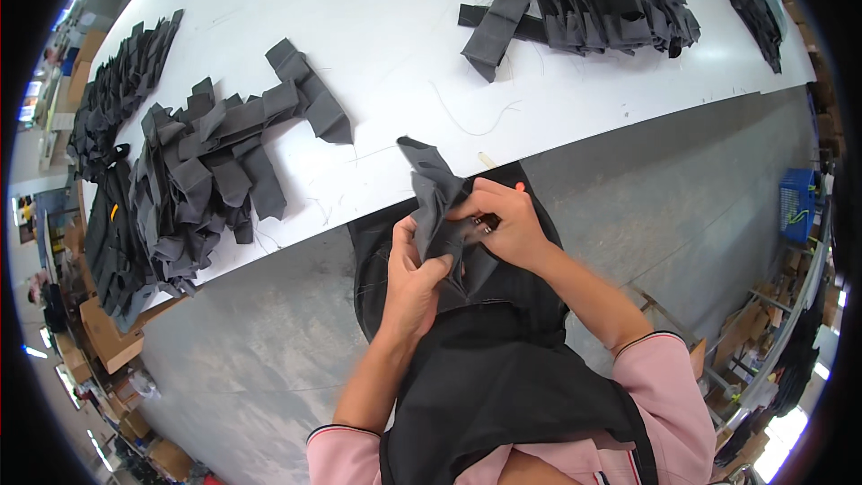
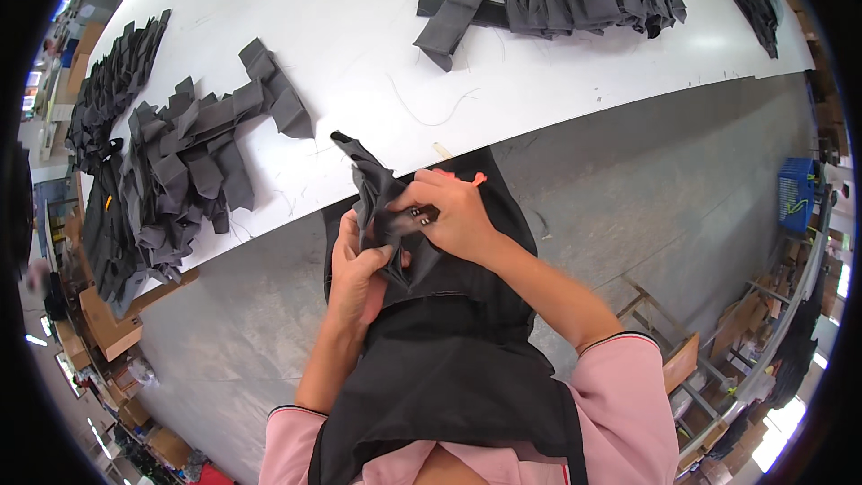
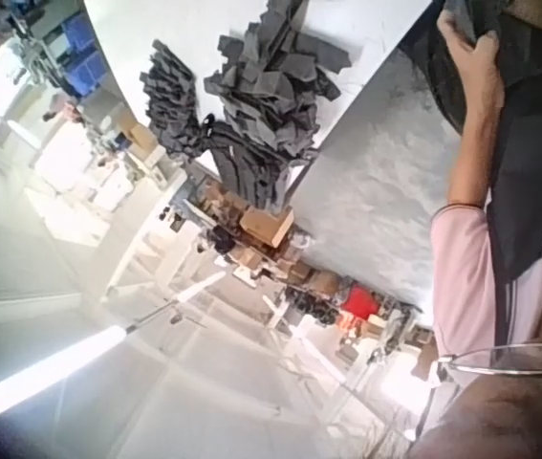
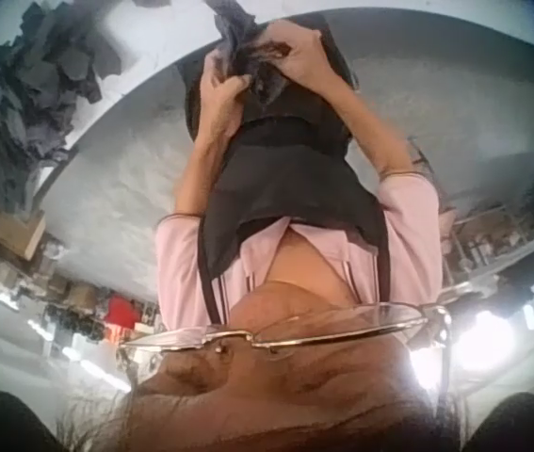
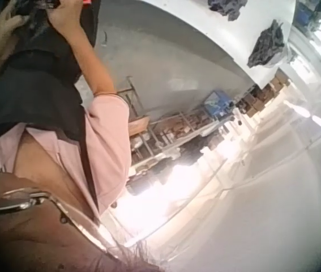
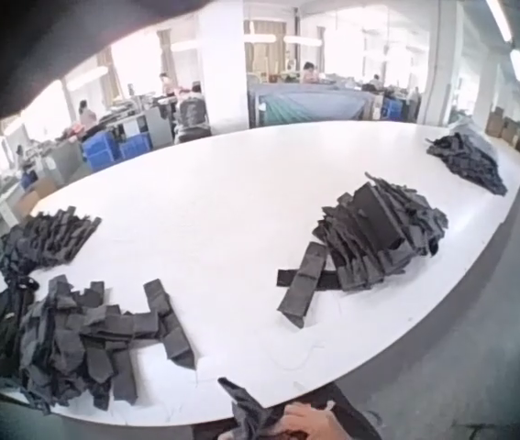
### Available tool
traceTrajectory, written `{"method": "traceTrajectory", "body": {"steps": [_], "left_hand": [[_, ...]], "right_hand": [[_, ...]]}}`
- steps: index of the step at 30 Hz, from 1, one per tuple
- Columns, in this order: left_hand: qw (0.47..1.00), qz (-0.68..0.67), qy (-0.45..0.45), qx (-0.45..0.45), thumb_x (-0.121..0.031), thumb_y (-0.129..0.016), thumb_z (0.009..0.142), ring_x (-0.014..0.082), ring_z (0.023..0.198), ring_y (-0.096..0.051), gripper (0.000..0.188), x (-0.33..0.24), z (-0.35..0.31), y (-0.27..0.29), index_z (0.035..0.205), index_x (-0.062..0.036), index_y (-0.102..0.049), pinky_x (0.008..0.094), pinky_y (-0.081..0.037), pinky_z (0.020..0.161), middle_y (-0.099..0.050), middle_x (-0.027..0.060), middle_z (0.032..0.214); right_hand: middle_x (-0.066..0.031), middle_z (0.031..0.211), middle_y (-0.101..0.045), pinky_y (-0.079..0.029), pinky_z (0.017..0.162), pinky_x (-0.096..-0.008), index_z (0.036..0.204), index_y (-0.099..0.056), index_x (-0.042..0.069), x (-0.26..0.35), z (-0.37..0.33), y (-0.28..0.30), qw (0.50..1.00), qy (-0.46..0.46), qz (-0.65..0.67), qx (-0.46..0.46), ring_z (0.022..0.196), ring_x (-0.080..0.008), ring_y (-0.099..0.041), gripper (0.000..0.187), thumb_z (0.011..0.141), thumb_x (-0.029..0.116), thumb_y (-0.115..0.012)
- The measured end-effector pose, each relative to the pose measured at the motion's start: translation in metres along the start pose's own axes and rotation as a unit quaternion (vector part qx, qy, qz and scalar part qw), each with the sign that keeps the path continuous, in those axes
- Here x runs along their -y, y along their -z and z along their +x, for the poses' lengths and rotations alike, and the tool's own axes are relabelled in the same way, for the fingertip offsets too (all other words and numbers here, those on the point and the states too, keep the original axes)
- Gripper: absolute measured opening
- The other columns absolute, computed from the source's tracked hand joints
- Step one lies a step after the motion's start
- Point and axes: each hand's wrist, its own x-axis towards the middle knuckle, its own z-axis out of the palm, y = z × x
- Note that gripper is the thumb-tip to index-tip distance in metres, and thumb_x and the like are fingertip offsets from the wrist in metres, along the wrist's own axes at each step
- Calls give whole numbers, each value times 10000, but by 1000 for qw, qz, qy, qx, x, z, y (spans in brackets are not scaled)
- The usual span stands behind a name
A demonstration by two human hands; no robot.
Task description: The recorder uses scissors to trim excess threads and shape small pieces of grey fabric on a factory work table.
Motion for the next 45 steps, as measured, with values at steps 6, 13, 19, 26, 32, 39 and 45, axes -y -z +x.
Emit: {"method": "traceTrajectory", "body": {"steps": [6,13,19,26,32,39,45], "left_hand": [[983,15,-106,-151,69,-512,780,141,874,-548,471,15,4,2,1225,-17,-386,299,-482,767,-516,71,1032],[977,59,-143,-145,109,-508,792,127,1023,-486,482,13,5,0,1240,12,-359,261,-456,843,-413,101,1175],[975,69,-145,-151,120,-506,791,133,1057,-489,473,16,6,2,1232,27,-363,259,-450,865,-413,116,1214],[972,76,-150,-163,122,-513,786,136,1047,-491,486,16,7,-3,1240,26,-368,256,-444,867,-419,116,1221],[972,65,-157,-160,129,-501,783,137,1051,-484,508,15,8,-2,1258,16,-361,256,-424,887,-414,103,1234],[992,-19,-75,-96,-89,-574,876,120,979,-516,350,4,9,9,1190,-19,-435,296,-440,872,-505,64,1104],[993,1,-116,-22,-497,-561,875,204,1027,-564,629,1,16,15,1221,21,-468,350,-468,902,-568,129,1114]], "right_hand": [[-57,864,-538,-432,664,-282,1084,-624,63,41,-20,19,995,-87,34,21,758,-162,-538,357,734,-6,-643],[-35,763,-541,-423,549,-294,999,-656,67,57,-22,15,956,57,-288,7,602,-191,-532,337,671,51,-733],[-27,760,-529,-410,497,-284,978,-650,38,59,-18,11,939,101,-329,20,561,-172,-529,323,667,59,-732],[-36,759,-524,-432,500,-292,974,-643,42,57,-25,12,950,65,-307,5,575,-197,-556,307,678,51,-723],[-62,764,-531,-436,497,-297,984,-642,53,64,-23,13,967,26,-253,1,575,-222,-555,294,699,31,-711],[-77,804,-553,-450,566,-273,956,-645,26,71,-11,19,997,-30,-41,-60,625,-126,-517,220,744,-33,-651],[-71,1027,-612,-494,706,-251,1044,-531,12,40,-3,-16,915,-218,338,-15,803,-105,-607,197,856,-2,-588]]}}
